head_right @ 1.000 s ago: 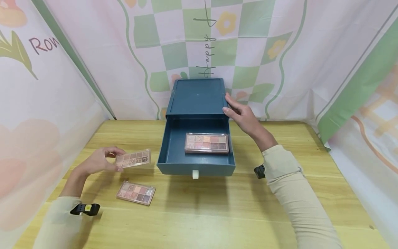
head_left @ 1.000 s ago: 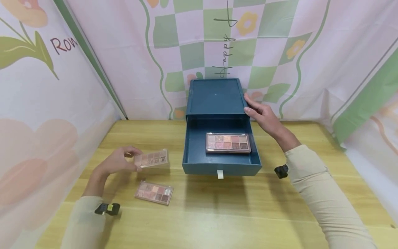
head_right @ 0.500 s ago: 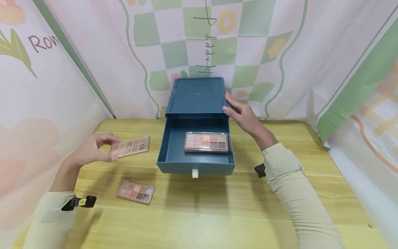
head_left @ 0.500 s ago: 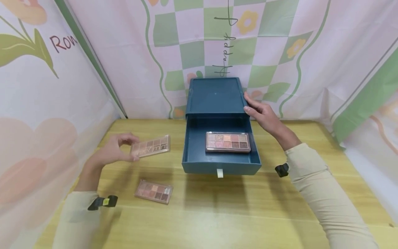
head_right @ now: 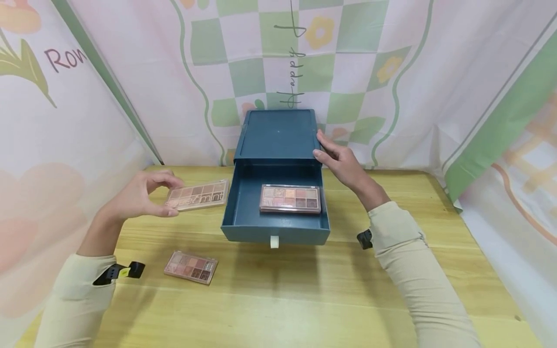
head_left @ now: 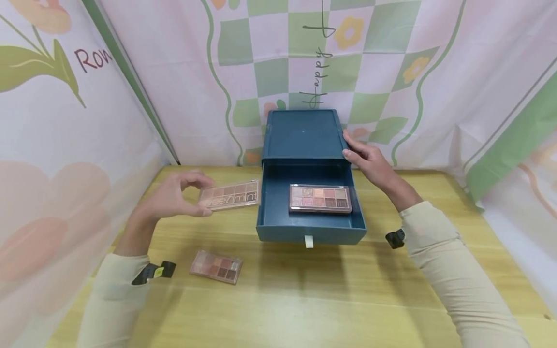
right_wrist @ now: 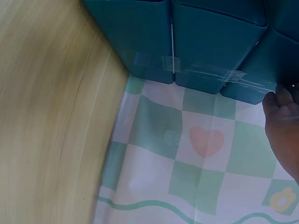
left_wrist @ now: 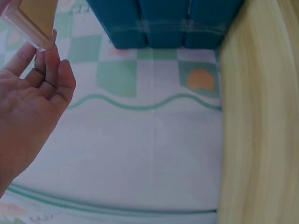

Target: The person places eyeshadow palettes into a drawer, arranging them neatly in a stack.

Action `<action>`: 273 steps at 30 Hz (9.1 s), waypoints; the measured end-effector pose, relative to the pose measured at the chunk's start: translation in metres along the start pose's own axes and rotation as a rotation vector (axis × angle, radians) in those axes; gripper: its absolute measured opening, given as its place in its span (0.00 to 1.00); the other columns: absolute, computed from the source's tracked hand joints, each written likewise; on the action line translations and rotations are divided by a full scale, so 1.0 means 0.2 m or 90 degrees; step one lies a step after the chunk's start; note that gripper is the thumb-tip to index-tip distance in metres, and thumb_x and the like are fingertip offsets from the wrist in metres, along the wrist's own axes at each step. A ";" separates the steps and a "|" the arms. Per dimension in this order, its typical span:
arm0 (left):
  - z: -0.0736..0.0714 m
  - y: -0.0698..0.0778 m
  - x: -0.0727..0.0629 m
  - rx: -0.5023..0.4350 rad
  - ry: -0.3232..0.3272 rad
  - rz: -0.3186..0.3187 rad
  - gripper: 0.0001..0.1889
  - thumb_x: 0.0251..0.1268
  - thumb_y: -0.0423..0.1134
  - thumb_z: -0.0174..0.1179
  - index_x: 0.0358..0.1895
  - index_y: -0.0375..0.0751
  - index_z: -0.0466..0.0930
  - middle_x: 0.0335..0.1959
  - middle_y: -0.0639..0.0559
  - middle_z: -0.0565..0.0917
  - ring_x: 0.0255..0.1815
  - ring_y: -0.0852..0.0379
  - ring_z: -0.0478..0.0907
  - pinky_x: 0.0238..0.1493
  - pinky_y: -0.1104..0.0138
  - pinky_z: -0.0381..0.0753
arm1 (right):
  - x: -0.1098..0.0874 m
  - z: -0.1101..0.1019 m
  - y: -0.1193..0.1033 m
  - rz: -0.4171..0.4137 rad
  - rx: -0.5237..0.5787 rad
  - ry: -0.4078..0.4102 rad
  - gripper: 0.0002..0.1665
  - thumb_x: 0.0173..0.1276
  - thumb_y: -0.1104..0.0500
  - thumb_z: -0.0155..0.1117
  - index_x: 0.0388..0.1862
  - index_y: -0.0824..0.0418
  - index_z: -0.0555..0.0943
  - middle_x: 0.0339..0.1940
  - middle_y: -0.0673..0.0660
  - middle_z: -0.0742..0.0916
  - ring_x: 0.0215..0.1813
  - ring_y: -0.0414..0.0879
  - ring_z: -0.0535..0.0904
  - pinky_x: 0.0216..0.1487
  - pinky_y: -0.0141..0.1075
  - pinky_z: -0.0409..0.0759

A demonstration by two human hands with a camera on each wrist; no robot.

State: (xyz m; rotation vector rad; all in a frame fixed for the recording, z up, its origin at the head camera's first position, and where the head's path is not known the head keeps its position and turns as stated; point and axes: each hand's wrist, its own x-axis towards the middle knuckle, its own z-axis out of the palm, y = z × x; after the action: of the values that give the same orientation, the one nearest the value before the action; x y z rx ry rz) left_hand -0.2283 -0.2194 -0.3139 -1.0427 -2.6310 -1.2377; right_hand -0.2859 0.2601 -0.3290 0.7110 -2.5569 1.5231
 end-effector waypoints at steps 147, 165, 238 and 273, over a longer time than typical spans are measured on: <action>0.40 -0.28 -0.36 0.129 -0.309 -0.235 0.37 0.37 0.39 0.82 0.58 0.36 0.81 0.56 0.43 0.84 0.59 0.42 0.80 0.68 0.43 0.76 | 0.00 -0.01 0.01 0.030 -0.006 -0.010 0.36 0.82 0.52 0.49 0.83 0.58 0.52 0.86 0.56 0.53 0.87 0.54 0.46 0.65 0.09 0.60; 0.31 -0.29 -0.41 0.149 -0.256 -0.186 0.31 0.31 0.39 0.82 0.49 0.43 0.85 0.44 0.56 0.84 0.48 0.57 0.79 0.57 0.52 0.83 | 0.02 0.00 -0.01 0.056 -0.019 -0.015 0.38 0.82 0.49 0.49 0.84 0.54 0.50 0.86 0.54 0.53 0.87 0.51 0.47 0.65 0.09 0.60; 0.48 0.42 0.67 0.161 -0.184 0.043 0.29 0.45 0.53 0.76 0.51 0.42 0.87 0.42 0.51 0.84 0.44 0.56 0.77 0.47 0.67 0.78 | 0.00 0.00 0.00 0.030 -0.019 0.007 0.36 0.82 0.51 0.50 0.83 0.54 0.53 0.86 0.57 0.54 0.87 0.52 0.47 0.66 0.09 0.59; 0.63 0.75 0.10 -0.201 0.054 0.044 0.05 0.65 0.33 0.64 0.36 0.35 0.88 0.26 0.46 0.88 0.23 0.68 0.77 0.27 0.71 0.82 | 0.00 -0.01 0.00 0.025 0.012 0.004 0.36 0.82 0.53 0.50 0.82 0.56 0.52 0.86 0.58 0.52 0.87 0.54 0.46 0.67 0.09 0.59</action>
State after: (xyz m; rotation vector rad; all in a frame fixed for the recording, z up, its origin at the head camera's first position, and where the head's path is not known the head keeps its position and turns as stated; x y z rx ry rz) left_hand -0.1260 -0.0529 -0.2932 -1.0824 -2.3667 -1.6781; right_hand -0.2861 0.2614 -0.3282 0.6612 -2.5698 1.5596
